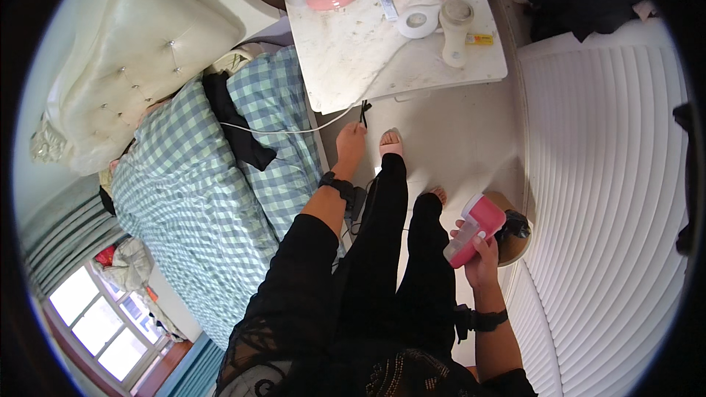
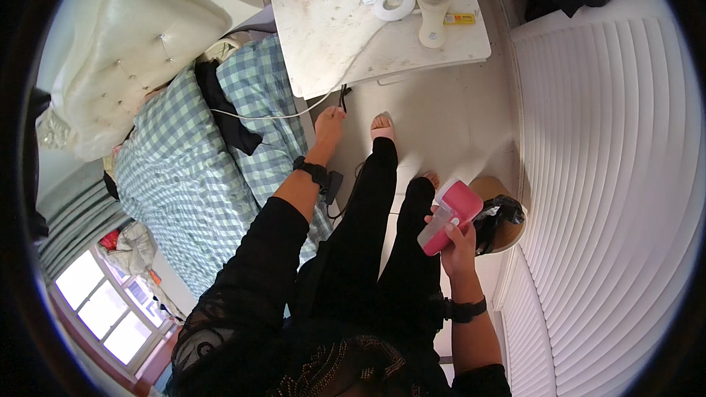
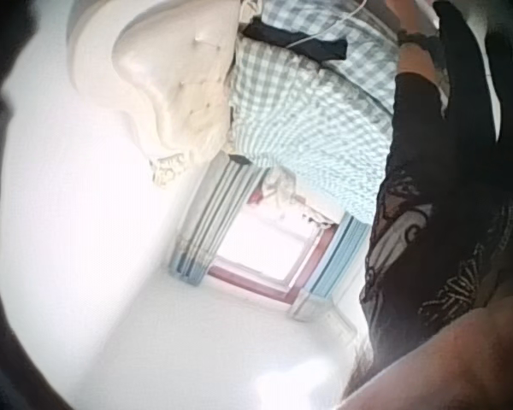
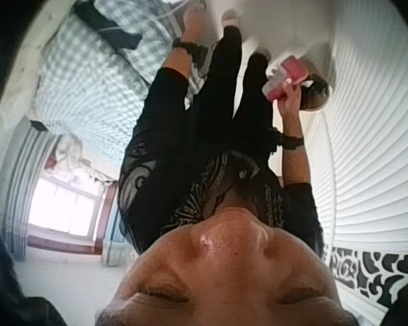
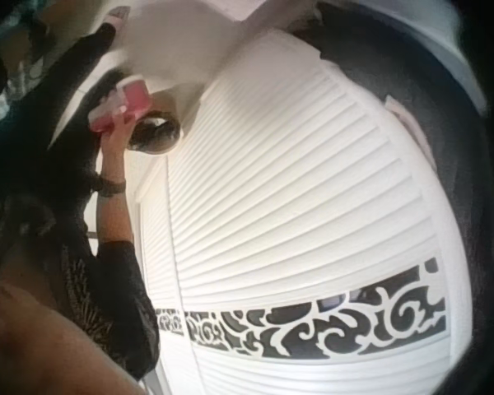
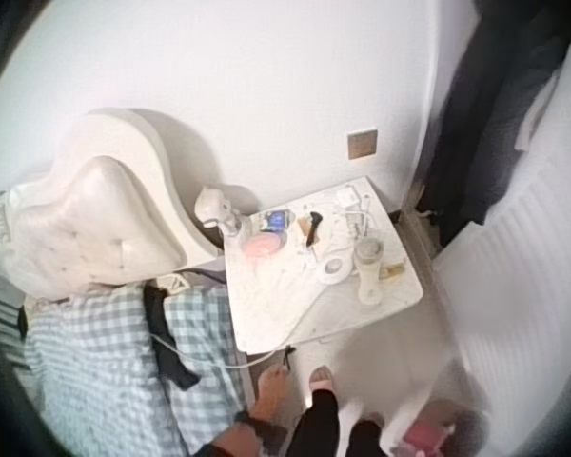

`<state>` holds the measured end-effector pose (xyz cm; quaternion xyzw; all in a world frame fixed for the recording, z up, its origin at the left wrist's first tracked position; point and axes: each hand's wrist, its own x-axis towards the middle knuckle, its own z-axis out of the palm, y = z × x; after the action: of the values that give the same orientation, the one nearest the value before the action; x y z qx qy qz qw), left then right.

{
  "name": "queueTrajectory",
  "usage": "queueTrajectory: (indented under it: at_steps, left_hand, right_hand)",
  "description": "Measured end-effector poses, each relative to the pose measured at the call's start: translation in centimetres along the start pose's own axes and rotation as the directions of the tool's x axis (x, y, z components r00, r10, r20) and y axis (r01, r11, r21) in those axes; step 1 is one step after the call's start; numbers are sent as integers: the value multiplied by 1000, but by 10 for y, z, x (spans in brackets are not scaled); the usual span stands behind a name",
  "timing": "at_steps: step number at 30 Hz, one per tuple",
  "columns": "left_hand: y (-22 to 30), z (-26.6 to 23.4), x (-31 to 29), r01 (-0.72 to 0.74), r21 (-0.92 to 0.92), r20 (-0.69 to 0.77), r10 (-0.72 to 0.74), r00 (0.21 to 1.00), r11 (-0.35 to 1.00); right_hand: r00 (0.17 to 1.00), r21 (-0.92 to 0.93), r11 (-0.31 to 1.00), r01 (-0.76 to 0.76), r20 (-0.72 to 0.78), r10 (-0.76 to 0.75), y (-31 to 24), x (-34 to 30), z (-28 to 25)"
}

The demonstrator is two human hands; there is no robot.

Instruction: The person assembles two handheld massagers at a bedside table. They attach a circular head to a white massager body, then open a pink massager to insert batteries and close it. The person places both devices on the table and briefly opens a drawer.

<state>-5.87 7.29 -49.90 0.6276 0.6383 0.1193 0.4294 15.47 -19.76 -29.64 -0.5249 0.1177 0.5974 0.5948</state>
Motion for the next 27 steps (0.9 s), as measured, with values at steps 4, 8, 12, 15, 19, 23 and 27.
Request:
queueTrajectory:
  at_steps: [4, 8, 12, 15, 19, 23, 27]
  left_hand:
    - [1, -1, -15, 2, 75, 20, -3, 1000, 997]
    - [-6, 2, -76, 19, 241, 181, -64, 981, 970]
    - [-2, 0, -89, 82, -109, 207, -58, 977, 991]
    - [26, -20, -75, 201, -453, 382, -14, 924, 869]
    - [76, -69, -109, 321, -488, 504, -39, 863, 812]
    - [118, -108, -172, 298, -553, 501, 24, 865, 778]
    - [146, -127, -246, 241, -675, 429, 105, 897, 698]
  right_hand:
    - [1000, -5, 1000, 6, -5, -6, -2, 4, 12]
    - [1000, -20, 1000, 18, 3, -18, -7, 6, 15]
    - [999, -41, 999, -2, 35, 4, -8, 5, 10]
    - [999, 2, 1000, -25, 38, 25, -7, 3, 13]
    - [988, -29, 999, -32, 152, 37, -10, -4, 28]
    - [960, -69, 997, -33, 275, 51, -15, -21, 44]
    - [891, -53, 992, -116, 436, 127, -21, -51, 53]
